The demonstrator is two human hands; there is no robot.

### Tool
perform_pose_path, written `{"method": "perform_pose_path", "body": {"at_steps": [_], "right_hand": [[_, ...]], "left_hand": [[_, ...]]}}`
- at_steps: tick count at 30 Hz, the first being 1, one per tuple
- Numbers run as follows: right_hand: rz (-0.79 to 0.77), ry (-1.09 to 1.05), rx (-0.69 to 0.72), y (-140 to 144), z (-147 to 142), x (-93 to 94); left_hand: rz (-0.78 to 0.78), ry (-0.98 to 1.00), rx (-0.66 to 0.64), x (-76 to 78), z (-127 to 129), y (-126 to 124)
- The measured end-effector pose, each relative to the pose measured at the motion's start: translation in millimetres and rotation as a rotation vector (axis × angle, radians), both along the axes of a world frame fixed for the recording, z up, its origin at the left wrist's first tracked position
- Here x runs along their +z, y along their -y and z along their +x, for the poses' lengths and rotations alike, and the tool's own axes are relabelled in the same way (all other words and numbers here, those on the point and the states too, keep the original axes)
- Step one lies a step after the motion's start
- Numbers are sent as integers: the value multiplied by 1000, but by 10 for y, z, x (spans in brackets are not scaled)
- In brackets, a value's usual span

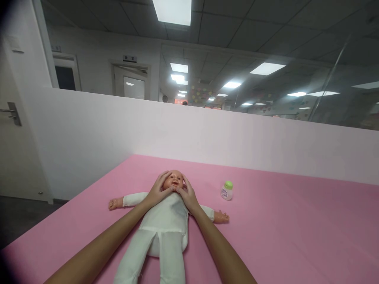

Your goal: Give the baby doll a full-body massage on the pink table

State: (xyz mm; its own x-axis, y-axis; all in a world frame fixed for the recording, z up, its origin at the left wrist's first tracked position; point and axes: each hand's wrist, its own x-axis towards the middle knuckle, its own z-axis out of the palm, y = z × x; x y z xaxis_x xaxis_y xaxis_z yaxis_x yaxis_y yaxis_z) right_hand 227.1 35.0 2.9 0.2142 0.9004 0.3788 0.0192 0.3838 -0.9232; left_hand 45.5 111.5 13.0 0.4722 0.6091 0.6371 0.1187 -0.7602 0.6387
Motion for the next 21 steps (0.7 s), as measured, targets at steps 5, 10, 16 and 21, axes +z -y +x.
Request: {"method": "perform_pose_path", "body": {"at_steps": [5, 10, 16, 21], "right_hand": [[-5, -26, 8, 10, -14, 16], [1, -22, 9, 8, -8, 10], [-1, 16, -33, -6, 10, 3], [-7, -6, -23, 1, 5, 5]], "left_hand": [[-1, 13, -12, 14, -4, 8], [1, -7, -7, 12, -7, 9], [1, -3, -11, 2, -2, -3], [-9, 10, -21, -4, -2, -6]]}}
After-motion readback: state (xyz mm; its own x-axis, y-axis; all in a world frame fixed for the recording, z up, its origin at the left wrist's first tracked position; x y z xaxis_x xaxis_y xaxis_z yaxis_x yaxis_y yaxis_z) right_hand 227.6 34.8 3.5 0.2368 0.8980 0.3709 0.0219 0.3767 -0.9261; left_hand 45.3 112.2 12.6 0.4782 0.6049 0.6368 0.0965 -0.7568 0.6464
